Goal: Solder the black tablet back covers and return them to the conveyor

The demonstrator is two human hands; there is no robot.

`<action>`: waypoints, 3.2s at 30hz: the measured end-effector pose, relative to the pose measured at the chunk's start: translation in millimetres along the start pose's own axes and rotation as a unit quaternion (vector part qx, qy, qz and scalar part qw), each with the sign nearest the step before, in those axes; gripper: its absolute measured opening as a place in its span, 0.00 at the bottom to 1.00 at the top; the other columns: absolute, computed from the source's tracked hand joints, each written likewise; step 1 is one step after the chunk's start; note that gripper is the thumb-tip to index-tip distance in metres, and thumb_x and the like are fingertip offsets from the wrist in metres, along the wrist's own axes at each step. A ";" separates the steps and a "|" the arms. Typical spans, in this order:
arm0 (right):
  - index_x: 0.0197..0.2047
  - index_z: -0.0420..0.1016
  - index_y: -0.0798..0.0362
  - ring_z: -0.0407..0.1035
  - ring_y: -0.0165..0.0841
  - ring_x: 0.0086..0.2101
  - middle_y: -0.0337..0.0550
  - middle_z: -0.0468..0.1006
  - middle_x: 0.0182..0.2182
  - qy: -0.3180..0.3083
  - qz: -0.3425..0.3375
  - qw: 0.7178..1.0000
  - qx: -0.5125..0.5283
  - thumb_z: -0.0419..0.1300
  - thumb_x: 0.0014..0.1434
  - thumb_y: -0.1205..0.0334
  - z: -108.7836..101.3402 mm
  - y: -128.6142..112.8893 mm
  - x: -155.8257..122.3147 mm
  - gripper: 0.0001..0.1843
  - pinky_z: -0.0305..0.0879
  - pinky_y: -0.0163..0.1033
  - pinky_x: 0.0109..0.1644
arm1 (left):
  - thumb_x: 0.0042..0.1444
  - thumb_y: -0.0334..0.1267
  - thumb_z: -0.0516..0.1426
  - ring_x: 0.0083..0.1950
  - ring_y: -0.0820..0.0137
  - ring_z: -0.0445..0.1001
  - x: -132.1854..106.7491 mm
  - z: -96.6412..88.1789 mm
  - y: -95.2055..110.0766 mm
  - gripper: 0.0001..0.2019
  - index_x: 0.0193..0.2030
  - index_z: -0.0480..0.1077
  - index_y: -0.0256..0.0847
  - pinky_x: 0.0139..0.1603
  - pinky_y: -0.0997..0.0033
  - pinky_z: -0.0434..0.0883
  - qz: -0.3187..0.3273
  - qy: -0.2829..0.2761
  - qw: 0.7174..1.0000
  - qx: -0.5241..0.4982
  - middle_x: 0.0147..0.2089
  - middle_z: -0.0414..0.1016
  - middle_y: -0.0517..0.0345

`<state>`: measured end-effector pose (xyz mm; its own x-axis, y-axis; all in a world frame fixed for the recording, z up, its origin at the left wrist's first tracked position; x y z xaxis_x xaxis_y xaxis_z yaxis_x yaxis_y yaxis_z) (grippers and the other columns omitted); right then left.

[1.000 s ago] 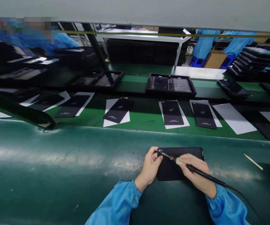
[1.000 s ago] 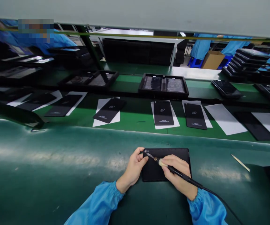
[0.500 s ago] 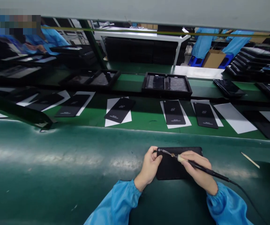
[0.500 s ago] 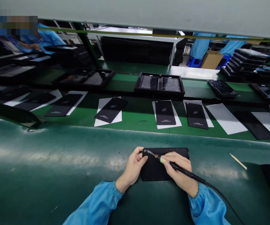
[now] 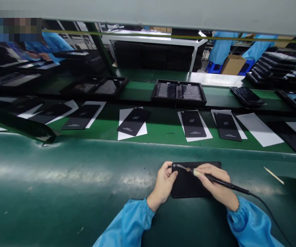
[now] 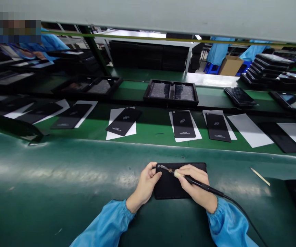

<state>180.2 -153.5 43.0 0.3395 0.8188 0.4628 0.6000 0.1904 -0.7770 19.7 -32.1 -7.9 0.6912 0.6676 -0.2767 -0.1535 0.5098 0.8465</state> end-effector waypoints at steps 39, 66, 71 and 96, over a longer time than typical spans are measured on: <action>0.40 0.80 0.49 0.80 0.35 0.35 0.40 0.84 0.34 0.089 -0.018 0.994 -0.059 0.66 0.59 0.69 11.3 -1.2 -17.7 0.07 0.77 0.38 0.41 | 0.51 0.39 0.66 0.27 0.72 0.76 0.6 -0.4 0.4 0.16 0.40 0.64 0.41 0.31 0.75 0.71 -0.004 0.007 1.000 -0.007 0.30 0.80 0.60; 0.37 0.79 0.49 0.80 0.34 0.31 0.40 0.83 0.31 0.121 -0.010 0.991 -0.063 0.61 0.61 0.70 28.7 -8.3 -31.4 0.07 0.77 0.37 0.37 | 0.50 0.41 0.68 0.30 0.70 0.78 2.6 0.7 -1.5 0.18 0.41 0.64 0.41 0.34 0.73 0.72 0.001 0.013 1.000 -0.003 0.32 0.80 0.58; 0.53 0.77 0.48 0.81 0.38 0.37 0.42 0.84 0.36 0.149 -0.012 0.987 -0.062 0.61 0.64 0.69 0.0 8.6 -28.1 0.15 0.77 0.41 0.44 | 0.49 0.43 0.69 0.28 0.71 0.78 4.1 1.9 -1.1 0.19 0.41 0.65 0.41 0.33 0.74 0.72 -0.004 0.016 1.000 0.000 0.30 0.80 0.60; 0.48 0.72 0.55 0.71 0.32 0.38 0.44 0.75 0.42 0.284 0.235 0.819 -0.439 0.56 0.69 0.48 -338.0 174.3 61.4 0.17 0.70 0.42 0.45 | 0.41 0.52 0.72 0.56 0.45 0.78 28.4 -7.1 -9.9 0.26 0.43 0.76 0.39 0.56 0.51 0.78 -0.039 0.027 0.997 0.055 0.55 0.80 0.41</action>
<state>550.5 -253.1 80.1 0.8157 0.2581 0.5178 0.5109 -0.7414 -0.4352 35.9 -14.3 -27.4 0.6585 0.6585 -0.3645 -0.0214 0.5004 0.8655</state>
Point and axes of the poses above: each hand's wrist, its own x-axis towards the middle knuckle, its own z-axis out of the palm, y = z × x, the point moved 1 cm from there along x, towards the middle knuckle
